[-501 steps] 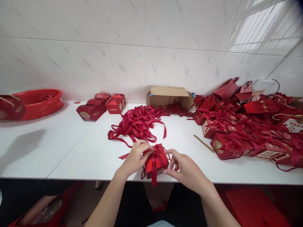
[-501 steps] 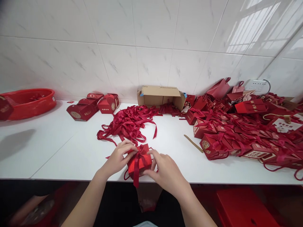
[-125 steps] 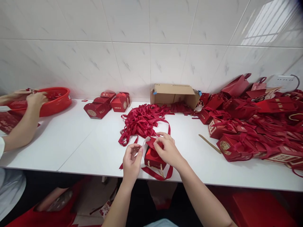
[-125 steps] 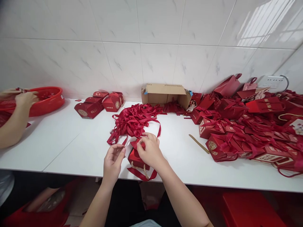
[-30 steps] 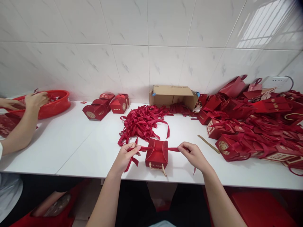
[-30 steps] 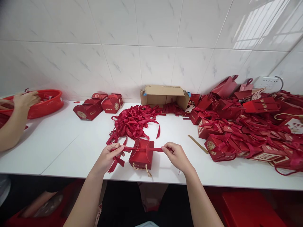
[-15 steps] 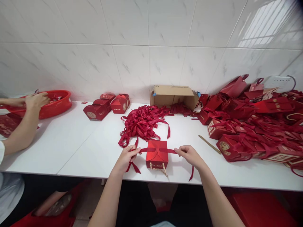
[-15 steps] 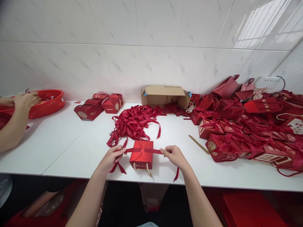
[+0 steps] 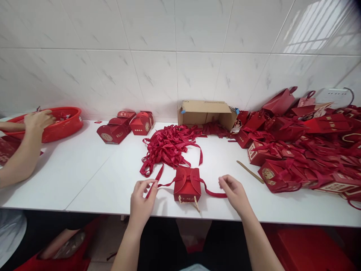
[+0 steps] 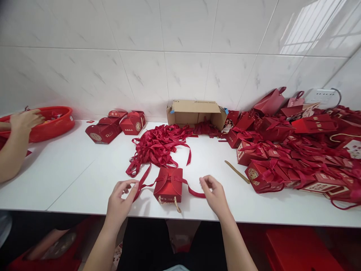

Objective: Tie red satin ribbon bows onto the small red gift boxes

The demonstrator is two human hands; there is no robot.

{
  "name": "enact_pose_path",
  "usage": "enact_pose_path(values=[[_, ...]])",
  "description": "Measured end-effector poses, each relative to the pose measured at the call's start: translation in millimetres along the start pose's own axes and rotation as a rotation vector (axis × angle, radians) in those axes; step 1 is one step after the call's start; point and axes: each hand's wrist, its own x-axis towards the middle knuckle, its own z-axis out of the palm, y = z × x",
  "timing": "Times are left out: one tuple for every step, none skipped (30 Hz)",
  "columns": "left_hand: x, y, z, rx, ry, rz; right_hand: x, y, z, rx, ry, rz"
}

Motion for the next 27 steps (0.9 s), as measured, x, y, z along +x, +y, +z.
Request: enact_pose_path(values=[[-6.7,3.2,-0.9,-0.001,-0.12,0.005,-6.0,-3.2,2.3,0.058,-0.124,0.037],[-12.4,6.4,-0.7,-0.004,-0.246,0.013,-11.2,-5.3,5.6,0.113,-0.242,0.079],[-17.0,9.4,0.6,0.0,-0.347,0.022,-15.6,-6.3,9.7,0.161,-0.33,0.124],[-20.3,11.9,2.8,0.011,-0.409,0.024,-18.9,-6.1,14.1,0.202,-0.388,0.173],[-22.1,13.8,5.6,0.022,-0.436,0.015,-21.5,-4.9,18.7,0.242,-0.425,0.223],[-22.8,14.8,8.8,0.018,-0.438,-0.009,-23.3,-3.1,23.0,0.29,-0.449,0.272],[-22.6,15.2,12.0,-0.01,-0.427,-0.046,-24.8,-0.9,27.0,0.356,-0.46,0.319],[-21.7,14.9,15.3,-0.066,-0.415,-0.092,-26.1,1.4,30.6,0.442,-0.458,0.364],[-20.5,14.1,18.5,-0.142,-0.405,-0.138,-27.4,3.5,33.9,0.549,-0.438,0.41],[-19.1,13.1,21.5,-0.234,-0.383,-0.182,-28.7,5.6,37.0,0.671,-0.392,0.457],[-17.6,11.9,24.4,-0.338,-0.347,-0.23,-30.1,7.4,40.0,0.796,-0.329,0.502],[-16.1,10.6,27.1,-0.455,-0.296,-0.286,-31.3,9.1,43.0,0.911,-0.265,0.541],[-14.5,9.5,29.5,-0.591,-0.242,-0.35,-32.3,10.6,45.9,1.013,-0.212,0.573],[-12.9,8.5,31.6,-0.748,-0.194,-0.429,-33.0,12.1,48.7,1.102,-0.17,0.598],[-11.2,7.7,33.2,-0.918,-0.159,-0.53,-33.1,13.5,51.3,1.177,-0.135,0.617],[-9.4,7.3,34.3,-1.088,-0.141,-0.644,-32.6,14.8,53.7,1.243,-0.1,0.63],[-7.5,7.2,35.0,-1.242,-0.137,-0.757,-31.6,16.0,55.6,1.301,-0.059,0.64],[-5.7,7.3,35.4,-1.367,-0.131,-0.858,-30.0,17.1,57.1,1.354,-0.011,0.648],[-4.1,7.8,35.5,-1.456,-0.12,-0.94,-28.0,18.2,58.0,1.403,0.036,0.654],[-2.6,8.4,35.4,-1.515,-0.101,-0.996,-25.8,19.1,58.4,1.449,0.072,0.661],[-1.5,9.2,35.2,-1.554,-0.076,-1.026,-23.6,20.0,58.2,1.491,0.095,0.668],[-0.7,9.8,35.0,-1.578,-0.048,-1.038,-21.5,20.9,57.6,1.525,0.104,0.673],[-0.1,10.4,34.7,-1.588,-0.021,-1.046,-19.8,21.9,56.7,1.542,0.106,0.674],[0.2,10.6,34.2,-1.587,0.002,-1.055,-18.4,23.0,55.4,1.535,0.105,0.667],[0.3,10.6,33.5,-1.581,0.019,-1.064,-17.4,24.1,54.0,1.5,0.106,0.648],[0.3,10.3,32.7,-1.572,0.035,-1.068,-16.8,25.3,52.4,1.443,0.113,0.617],[0.1,9.7,31.7,-1.561,0.049,-1.068,-16.5,26.5,50.8,1.374,0.125,0.582]])
